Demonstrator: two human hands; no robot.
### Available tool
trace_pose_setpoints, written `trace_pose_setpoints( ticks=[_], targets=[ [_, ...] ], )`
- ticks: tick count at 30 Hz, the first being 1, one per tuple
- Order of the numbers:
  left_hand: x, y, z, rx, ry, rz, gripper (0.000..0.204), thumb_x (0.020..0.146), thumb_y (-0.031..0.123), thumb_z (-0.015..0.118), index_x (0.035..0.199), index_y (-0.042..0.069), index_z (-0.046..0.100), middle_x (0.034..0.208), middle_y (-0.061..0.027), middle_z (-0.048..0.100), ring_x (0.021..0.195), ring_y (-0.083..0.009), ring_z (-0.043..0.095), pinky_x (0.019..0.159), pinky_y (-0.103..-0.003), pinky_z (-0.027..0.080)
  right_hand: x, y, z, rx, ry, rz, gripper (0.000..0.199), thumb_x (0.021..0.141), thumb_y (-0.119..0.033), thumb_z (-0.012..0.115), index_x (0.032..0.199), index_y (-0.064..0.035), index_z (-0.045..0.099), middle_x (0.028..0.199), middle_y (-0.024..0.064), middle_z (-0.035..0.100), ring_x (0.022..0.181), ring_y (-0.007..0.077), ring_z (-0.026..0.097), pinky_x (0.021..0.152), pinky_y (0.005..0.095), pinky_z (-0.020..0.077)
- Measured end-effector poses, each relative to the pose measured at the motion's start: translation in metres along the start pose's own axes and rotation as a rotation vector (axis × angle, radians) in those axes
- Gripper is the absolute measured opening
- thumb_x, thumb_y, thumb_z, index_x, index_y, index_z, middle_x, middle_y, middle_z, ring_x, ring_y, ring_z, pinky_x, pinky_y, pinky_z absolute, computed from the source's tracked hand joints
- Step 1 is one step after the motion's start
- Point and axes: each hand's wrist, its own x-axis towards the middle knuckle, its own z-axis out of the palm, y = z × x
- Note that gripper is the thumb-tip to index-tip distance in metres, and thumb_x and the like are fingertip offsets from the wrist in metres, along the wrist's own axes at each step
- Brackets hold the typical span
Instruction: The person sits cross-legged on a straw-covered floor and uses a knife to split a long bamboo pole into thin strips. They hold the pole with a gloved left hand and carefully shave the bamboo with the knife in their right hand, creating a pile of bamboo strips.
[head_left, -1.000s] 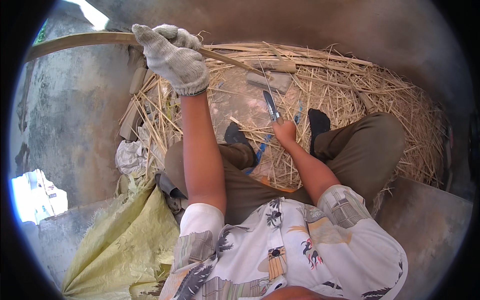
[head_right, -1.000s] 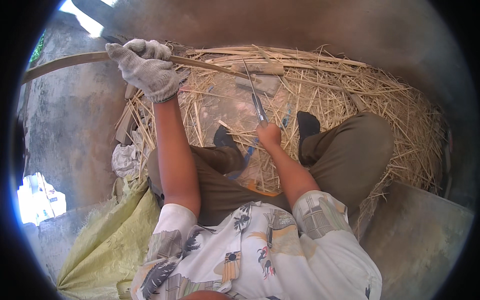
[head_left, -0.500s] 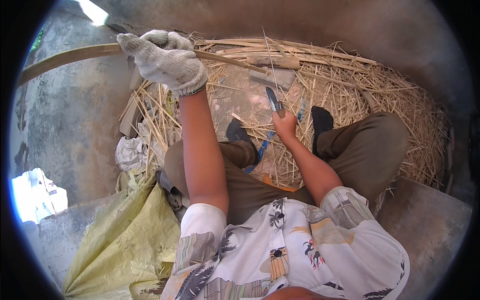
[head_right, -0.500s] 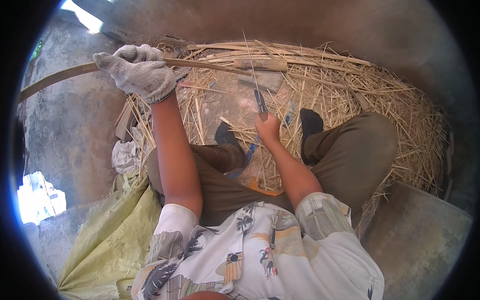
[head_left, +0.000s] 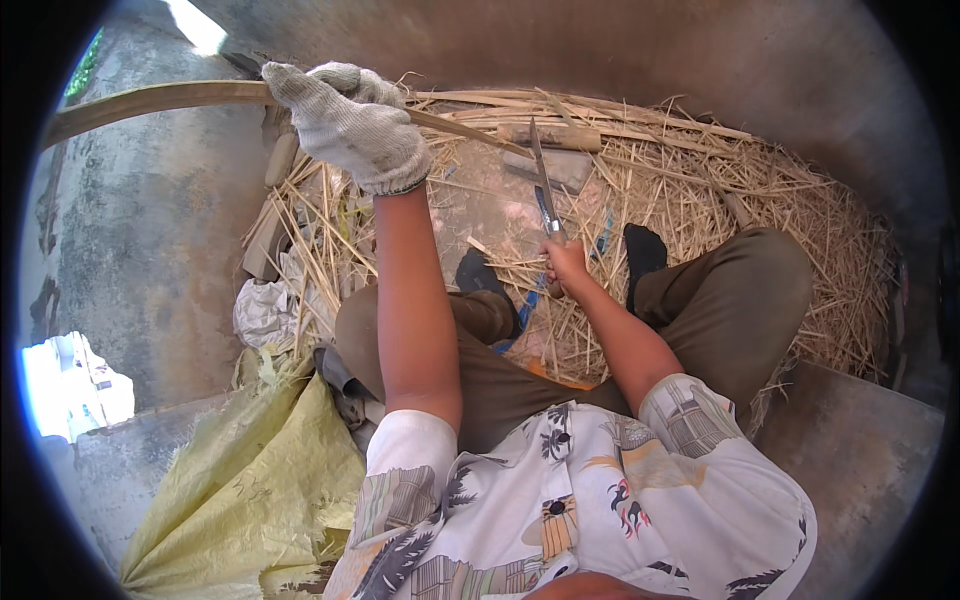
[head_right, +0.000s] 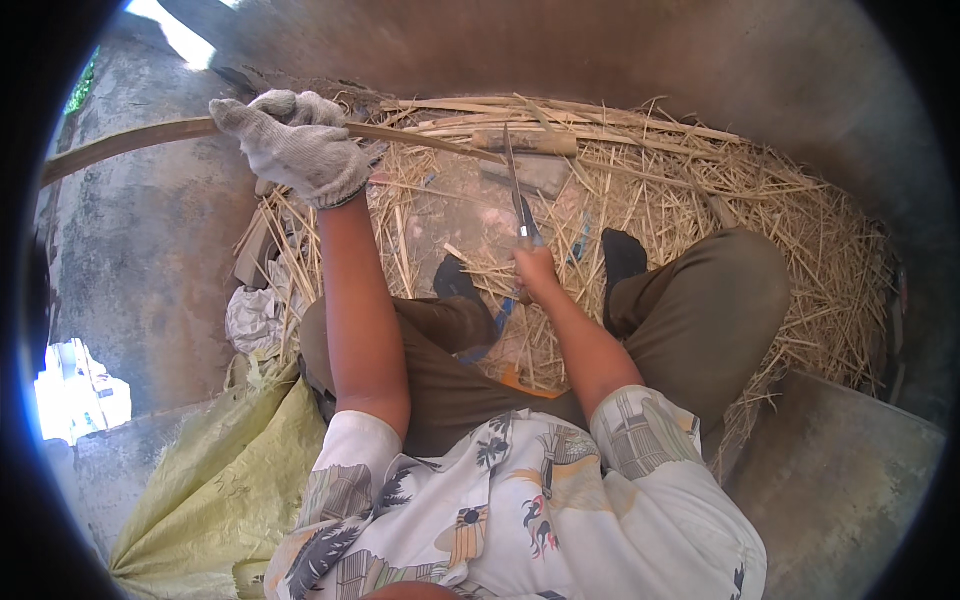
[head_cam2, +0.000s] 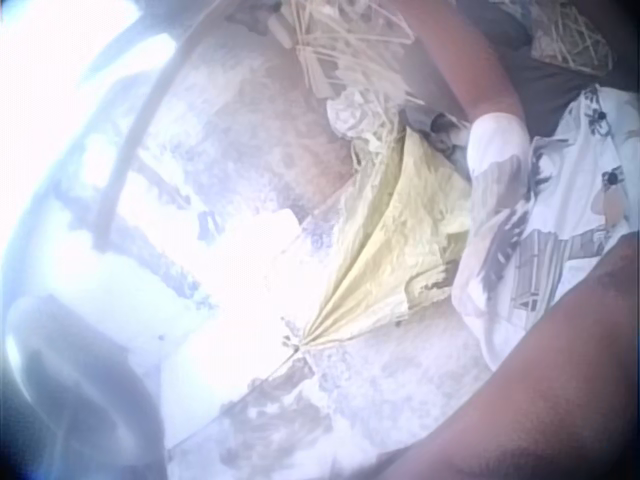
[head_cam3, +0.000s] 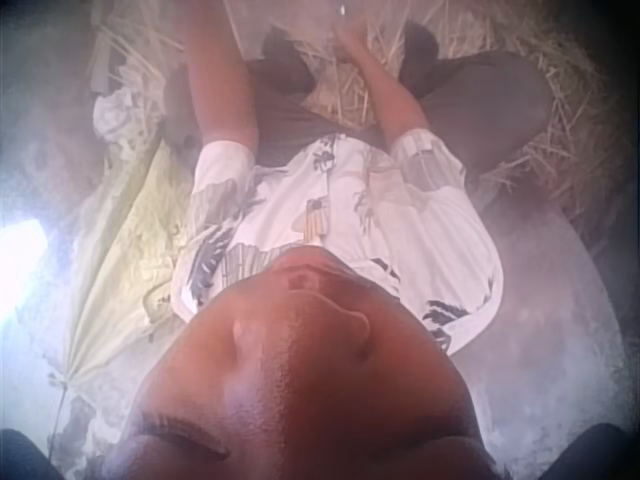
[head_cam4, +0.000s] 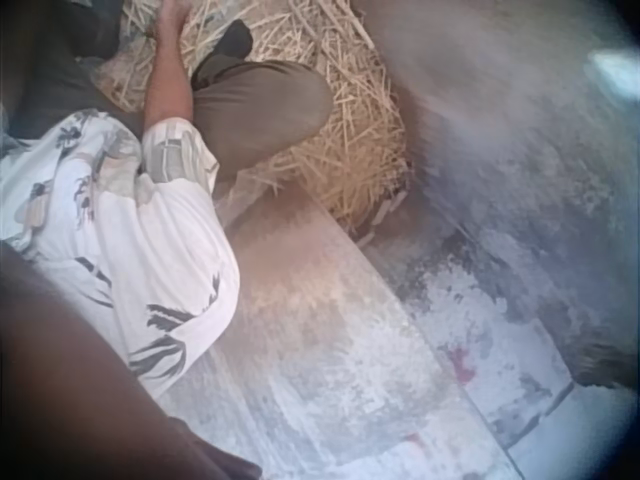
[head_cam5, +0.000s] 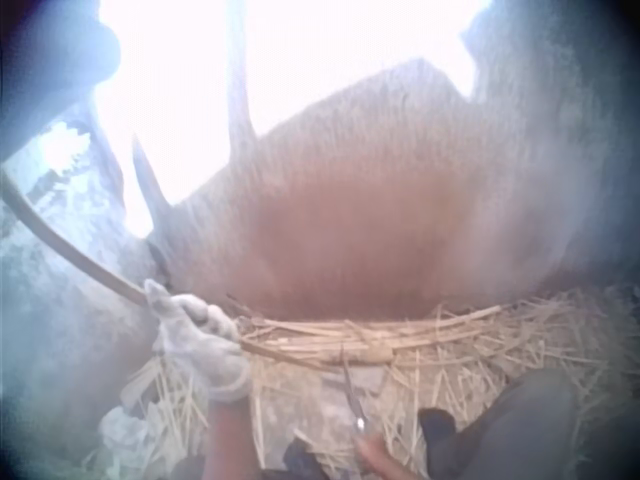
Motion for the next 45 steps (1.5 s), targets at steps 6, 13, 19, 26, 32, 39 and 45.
trace_pose_setpoints(
  ticks=[6,13,19,26,32,39,45],
  targets=[
    [0.001,0.002,0.001,0.028,0.067,0.006,0.065,0.097,0.066,0.046,0.065,0.01,0.047,0.048,-0.0028,0.041,0.038,-0.0124,0.042,0.035,-0.024,0.035,-0.034,-0.017,0.012,-0.471,0.308,-0.625,0.03,0.079,-0.024,0.069,0.069,0.0029,0.062,0.056,0.0106,0.057,0.05,0.0234,0.055,0.054,0.0384,0.0445],
    [-0.002,-0.002,0.002,0.031,0.044,0.001,0.065,0.097,0.066,0.045,0.064,0.01,0.048,0.047,-0.0024,0.04,0.037,-0.0125,0.04,0.036,-0.024,0.035,0.0,0.001,-0.001,-0.691,0.358,-0.443,0.029,0.08,-0.025,0.067,0.073,0.0023,0.064,0.059,0.0159,0.059,0.056,0.0282,0.061,0.059,0.0419,0.0469],
    [0.005,-0.005,-0.002,-0.028,0.019,-0.035,0.066,0.097,0.066,0.046,0.063,0.01,0.047,0.046,-0.0025,0.039,0.036,-0.0123,0.04,0.035,-0.024,0.034,0.015,0.005,-0.008,-0.009,-0.099,-0.023,0.025,0.078,-0.022,0.067,0.073,0.0016,0.067,0.061,0.0163,0.062,0.058,0.0278,0.063,0.06,0.0398,0.0483],
    [0.004,0.004,-0.002,-0.03,0.061,-0.02,0.068,0.096,0.067,0.047,0.062,0.008,0.049,0.047,-0.0025,0.039,0.036,-0.0125,0.041,0.033,-0.024,0.034,-0.036,-0.031,0.026,-0.448,0.29,-0.672,0.029,0.079,-0.025,0.067,0.072,0.0031,0.065,0.059,0.0153,0.06,0.055,0.0254,0.061,0.058,0.039,0.0465],
    [0.004,0.034,-0.006,-0.067,-0.069,0.103,0.067,0.095,0.066,0.049,0.059,0.01,0.045,0.047,-0.001,0.035,0.036,-0.0124,0.034,0.033,-0.026,0.031,0.009,0.006,0.004,-0.632,0.292,-0.364,0.038,0.077,-0.032,0.068,0.085,0.0051,0.068,0.075,0.0259,0.068,0.074,0.0415,0.067,0.071,0.0447,0.0513],
    [0.023,0.05,-0.022,-0.254,-0.048,0.01,0.067,0.09,0.073,0.05,0.055,0.017,0.042,0.046,0.0043,0.03,0.037,-0.0106,0.024,0.035,-0.029,0.02,0.005,0.0,0.024,-0.078,0.134,-0.309,0.021,0.082,-0.017,0.066,0.068,-0.0018,0.061,0.05,0.0021,0.05,0.036,0.0138,0.047,0.036,0.0305,0.032],
    [0.04,0.056,-0.05,-0.347,-0.125,-0.007,0.069,0.085,0.082,0.047,0.052,0.021,0.043,0.046,0.006,0.03,0.038,-0.011,0.022,0.038,-0.028,0.018,-0.018,-0.05,0.031,-0.325,0.132,-0.651,0.021,0.078,-0.017,0.067,0.066,-0.001,0.06,0.054,0.0053,0.057,0.046,0.017,0.05,0.049,0.0338,0.0413]
  ],
)
